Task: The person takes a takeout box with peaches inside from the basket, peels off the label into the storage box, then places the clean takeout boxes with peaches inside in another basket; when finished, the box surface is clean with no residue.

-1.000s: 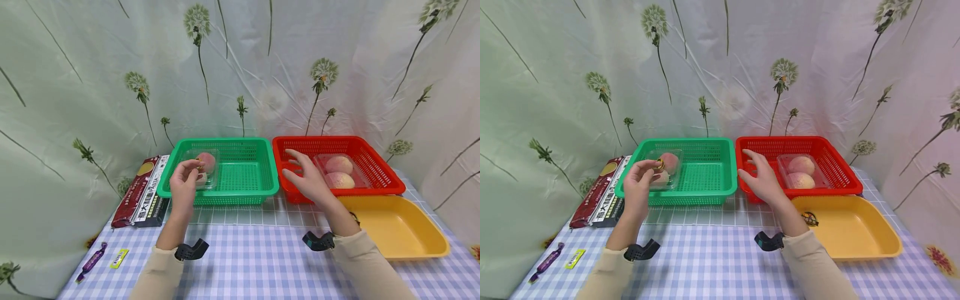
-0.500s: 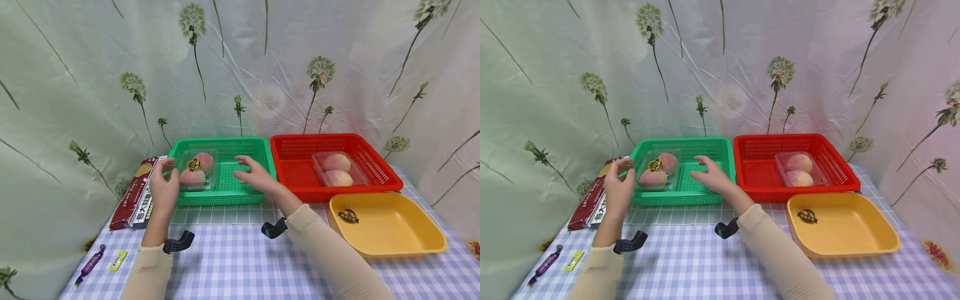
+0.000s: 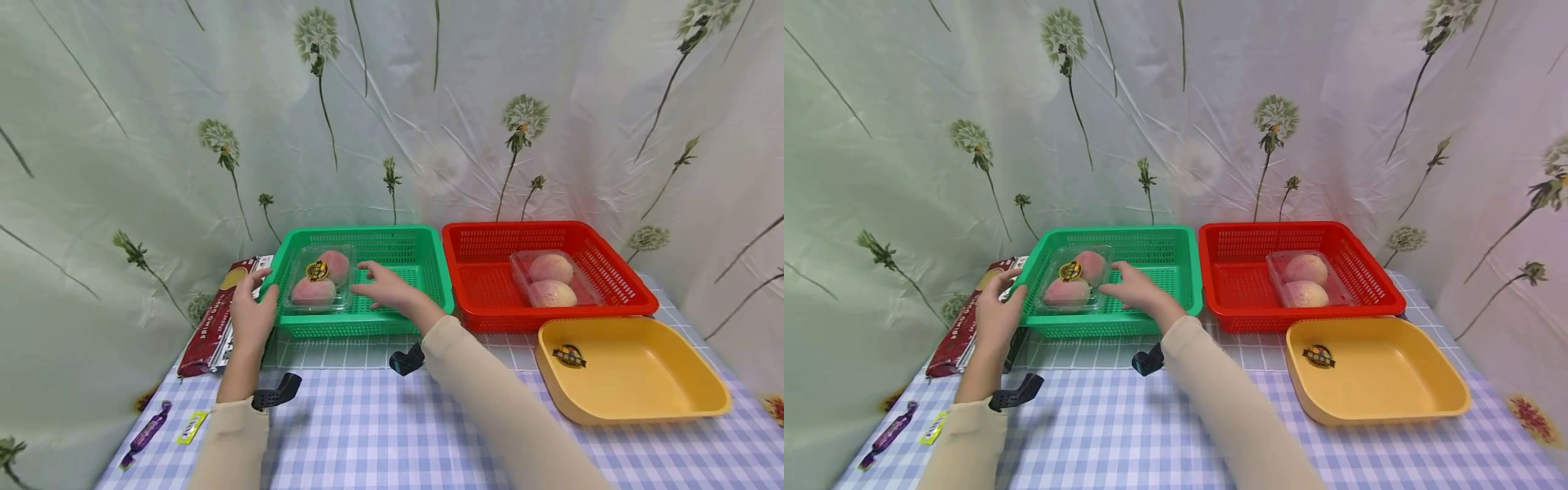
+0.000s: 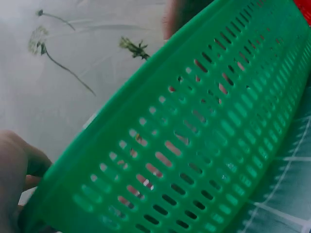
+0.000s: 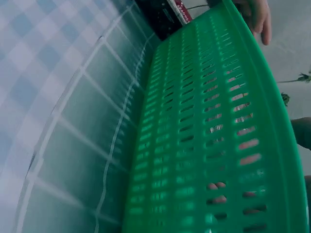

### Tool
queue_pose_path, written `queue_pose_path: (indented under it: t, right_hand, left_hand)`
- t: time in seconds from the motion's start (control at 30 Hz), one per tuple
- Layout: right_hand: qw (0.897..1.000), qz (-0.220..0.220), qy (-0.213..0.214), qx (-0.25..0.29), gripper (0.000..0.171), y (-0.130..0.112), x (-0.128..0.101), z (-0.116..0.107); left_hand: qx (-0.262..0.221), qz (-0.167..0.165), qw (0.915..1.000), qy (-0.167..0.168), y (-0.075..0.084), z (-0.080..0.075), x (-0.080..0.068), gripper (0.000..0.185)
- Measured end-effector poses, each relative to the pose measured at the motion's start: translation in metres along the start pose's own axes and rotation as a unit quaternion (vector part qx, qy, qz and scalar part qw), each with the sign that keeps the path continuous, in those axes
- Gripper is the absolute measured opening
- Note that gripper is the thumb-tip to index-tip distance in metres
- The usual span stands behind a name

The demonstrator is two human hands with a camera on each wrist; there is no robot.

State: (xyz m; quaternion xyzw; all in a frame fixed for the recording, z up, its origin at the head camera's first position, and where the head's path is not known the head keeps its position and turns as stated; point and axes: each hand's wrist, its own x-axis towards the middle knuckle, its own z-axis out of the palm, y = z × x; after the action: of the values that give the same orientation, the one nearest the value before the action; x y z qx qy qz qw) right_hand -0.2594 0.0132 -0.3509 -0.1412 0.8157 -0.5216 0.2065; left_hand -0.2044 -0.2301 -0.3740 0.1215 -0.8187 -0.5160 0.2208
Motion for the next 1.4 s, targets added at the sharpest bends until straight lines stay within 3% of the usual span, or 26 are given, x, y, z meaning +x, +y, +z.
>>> queue_pose_path:
  t: [0.17,0.27,0.43,0.63,1.03,1.2,1.4]
  right_hand:
    - [0.998,0.041,-0.018,0.040,0.063,-0.003,0.010,0.007]
    - [0.994,0.066,-0.032,0.075,0.063,-0.006,0.013,0.009]
    - [0.985,0.086,-0.051,0.143,0.063,-0.008,0.016,0.011]
    - [0.977,0.077,-0.044,0.196,0.059,-0.006,0.016,0.010]
    - [0.993,0.058,-0.012,0.106,0.043,0.003,0.010,-0.007]
    - [0.996,0.046,0.021,0.072,0.038,0.009,0.008,-0.018]
    - [0.994,0.041,0.055,0.086,0.035,0.012,0.002,-0.024]
  left_hand:
    - [-0.008,-0.065,0.9964,-0.053,-0.008,-0.002,0.005,0.049]
    - [-0.020,-0.087,0.9935,-0.070,-0.011,-0.001,0.007,0.052]
    - [-0.034,-0.096,0.9919,-0.076,-0.014,0.000,0.009,0.052]
    - [-0.044,-0.088,0.9923,-0.075,-0.016,0.001,0.008,0.051]
    - [-0.045,-0.102,0.9908,-0.076,-0.015,0.001,0.007,0.052]
    - [-0.044,-0.101,0.9912,-0.072,-0.014,0.002,0.006,0.052]
    - [-0.050,-0.106,0.9905,-0.071,-0.013,0.002,0.006,0.052]
